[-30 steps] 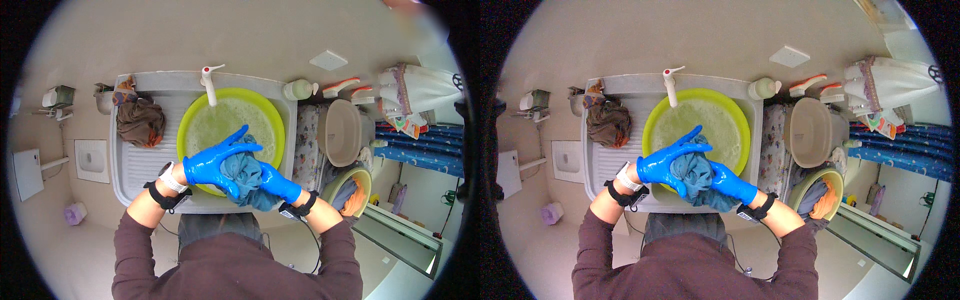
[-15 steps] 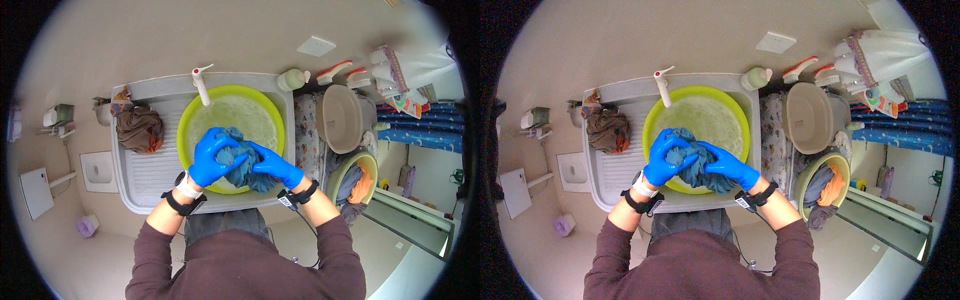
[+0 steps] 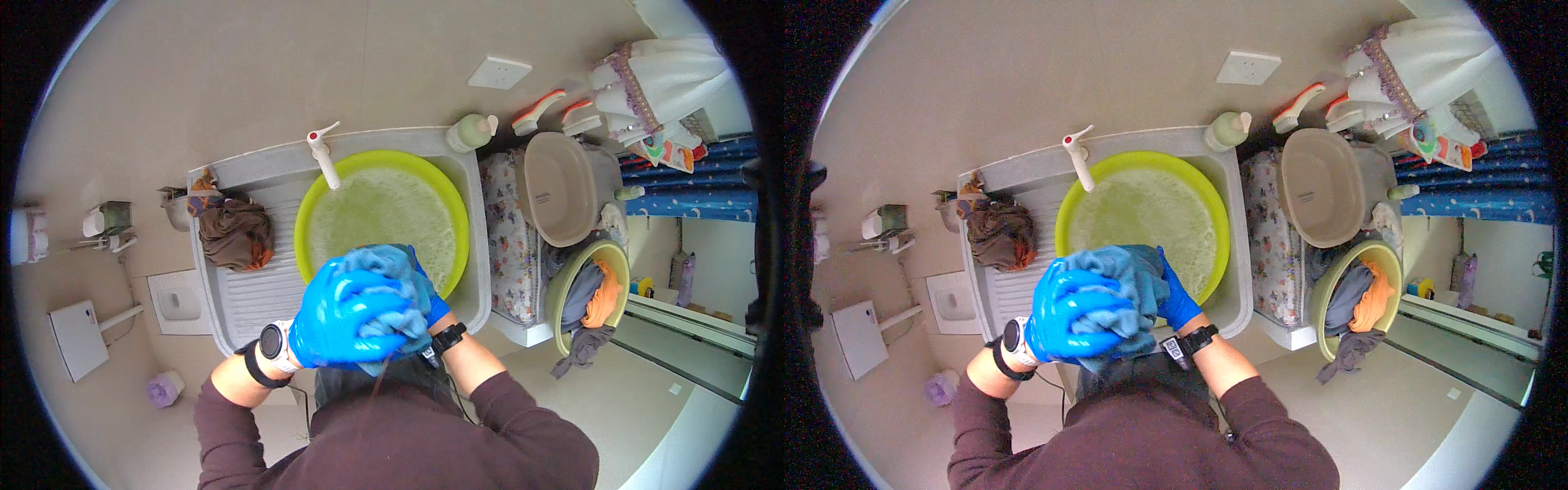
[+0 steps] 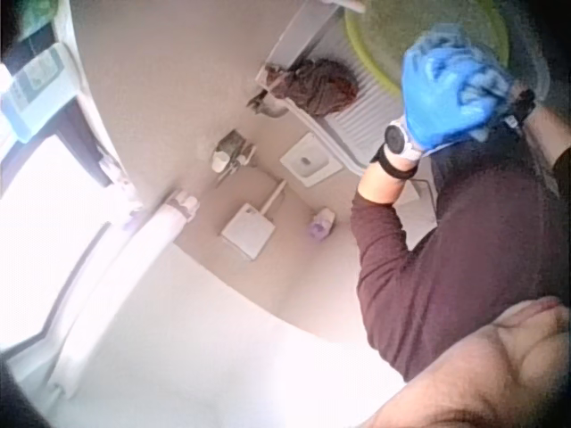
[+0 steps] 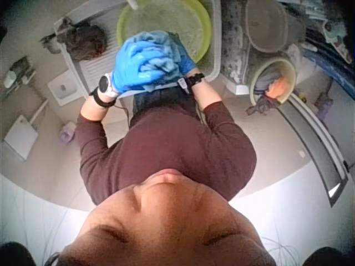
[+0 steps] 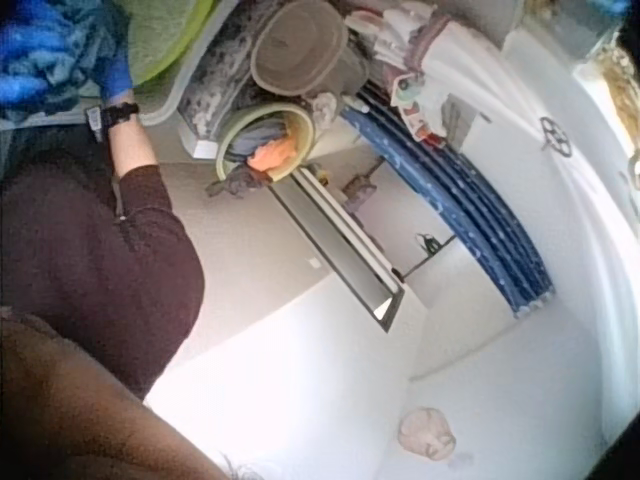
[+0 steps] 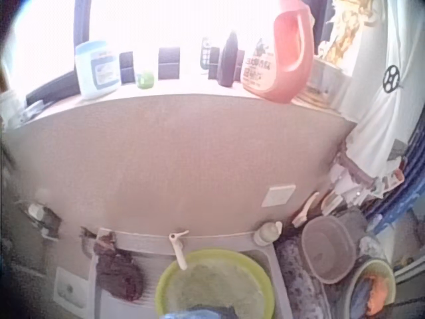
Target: The person hand washes several pieces of clothing in a yellow basin filled with soapy water. They scrub, rinse, and wring out each item, then place the cleaned items into a separate basin.
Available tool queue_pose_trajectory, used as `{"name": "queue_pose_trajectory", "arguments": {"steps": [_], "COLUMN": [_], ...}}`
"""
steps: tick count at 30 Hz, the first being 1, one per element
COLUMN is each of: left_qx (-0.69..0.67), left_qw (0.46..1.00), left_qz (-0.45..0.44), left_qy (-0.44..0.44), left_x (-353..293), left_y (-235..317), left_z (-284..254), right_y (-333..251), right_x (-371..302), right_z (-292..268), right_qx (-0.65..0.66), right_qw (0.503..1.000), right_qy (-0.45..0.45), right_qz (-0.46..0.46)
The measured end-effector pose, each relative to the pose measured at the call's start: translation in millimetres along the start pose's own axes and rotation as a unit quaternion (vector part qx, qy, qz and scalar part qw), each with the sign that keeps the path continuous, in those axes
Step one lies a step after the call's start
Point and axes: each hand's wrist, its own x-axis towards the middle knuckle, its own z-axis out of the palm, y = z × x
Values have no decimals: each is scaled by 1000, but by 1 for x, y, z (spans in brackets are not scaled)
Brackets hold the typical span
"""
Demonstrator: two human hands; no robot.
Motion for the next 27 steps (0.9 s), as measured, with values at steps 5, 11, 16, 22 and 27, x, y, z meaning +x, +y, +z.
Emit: {"name": "queue_pose_trajectory", "arguments": {"steps": [5,11,16,22,27], "left_qx": [-118,-375,-348,-90,-137], "left_qw": [901,743,835,994,930], "left_qz": [-223,-443,-421,-54,-314], "left_qy": [353,333,73,-17,-130], "left_x": [-51,-95,-69,-11,6], "left_y": [-15,-85,-110,-107,-99], "left_z": [22,42,46,49,57], "right_y": [-17,-9,6,38,51], "right_x": [-2,-15,-17,-9,5], "right_z": [56,169,228,239,226], "right_qx": [-185,-751,-883,-899,-889], "right_qw": [883,470,251,350,98], "right_qy": [290,84,-154,-230,-393], "right_qz": [-319,-456,-365,-127,-212]}}
